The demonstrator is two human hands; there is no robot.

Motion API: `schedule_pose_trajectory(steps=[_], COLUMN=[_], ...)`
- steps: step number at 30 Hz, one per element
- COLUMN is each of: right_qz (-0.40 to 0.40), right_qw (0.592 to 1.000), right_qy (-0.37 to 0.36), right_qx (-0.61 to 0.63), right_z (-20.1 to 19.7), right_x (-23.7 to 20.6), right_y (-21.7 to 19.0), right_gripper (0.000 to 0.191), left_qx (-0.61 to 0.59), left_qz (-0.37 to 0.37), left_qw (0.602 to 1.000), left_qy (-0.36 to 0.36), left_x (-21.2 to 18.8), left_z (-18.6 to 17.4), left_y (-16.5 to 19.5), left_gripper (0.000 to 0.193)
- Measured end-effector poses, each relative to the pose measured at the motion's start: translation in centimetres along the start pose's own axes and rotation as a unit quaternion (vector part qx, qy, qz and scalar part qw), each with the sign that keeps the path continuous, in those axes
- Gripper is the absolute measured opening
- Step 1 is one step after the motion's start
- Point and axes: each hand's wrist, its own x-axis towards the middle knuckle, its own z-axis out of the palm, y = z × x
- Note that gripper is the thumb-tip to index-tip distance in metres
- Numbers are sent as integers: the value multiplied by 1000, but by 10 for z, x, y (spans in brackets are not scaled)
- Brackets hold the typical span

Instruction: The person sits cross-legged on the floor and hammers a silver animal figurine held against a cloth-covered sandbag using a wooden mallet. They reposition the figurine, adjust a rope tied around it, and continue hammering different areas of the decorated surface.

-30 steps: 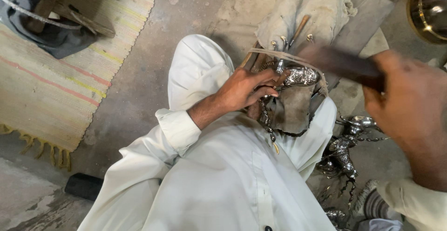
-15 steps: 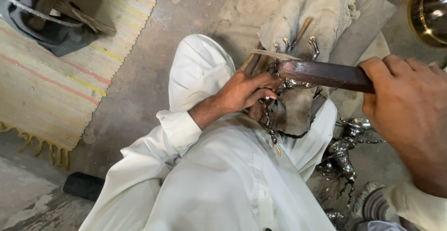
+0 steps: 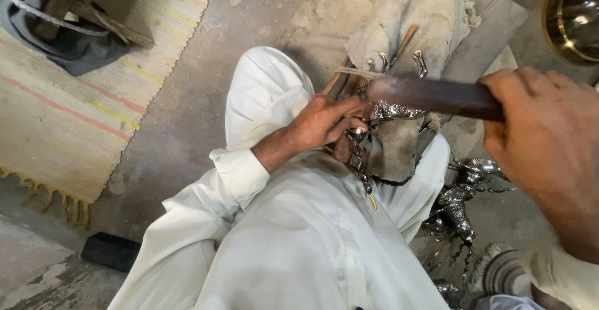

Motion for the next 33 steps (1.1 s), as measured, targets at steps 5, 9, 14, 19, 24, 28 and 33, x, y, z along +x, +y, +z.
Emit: schedule_pose_trajectory(steps=[5, 9, 14, 19, 24, 28, 33], right_qz=[-5, 35, 97, -15, 33, -36, -30], right_qw=[1000, 999, 990, 995, 998, 995, 995], right_qy=[8, -28, -8, -5, 35, 45, 94], right_qx=[4, 20, 98, -102, 43, -81, 15], right_z=[-2, 1, 7, 10, 10, 13, 21], right_x=[3, 2, -3, -5, -5, 0, 5], right_y=[-3, 0, 1, 2, 2, 2, 4], right_gripper=[34, 35, 28, 33, 21, 31, 33], left_qx=[-36, -8, -4, -51, -27, -35, -24], left_qz=[15, 23, 31, 4, 14, 47, 13], left_qw=[999, 1000, 999, 999, 999, 998, 1000], left_qy=[0, 14, 21, -3, 17, 25, 2], left_x=[-2, -4, -4, -9, -9, -10, -14], left_z=[1, 2, 2, 0, 1, -2, -2], left_y=[-2, -4, -10, -12, -10, -13, -17], left_gripper=[34, 32, 39, 26, 31, 33, 24])
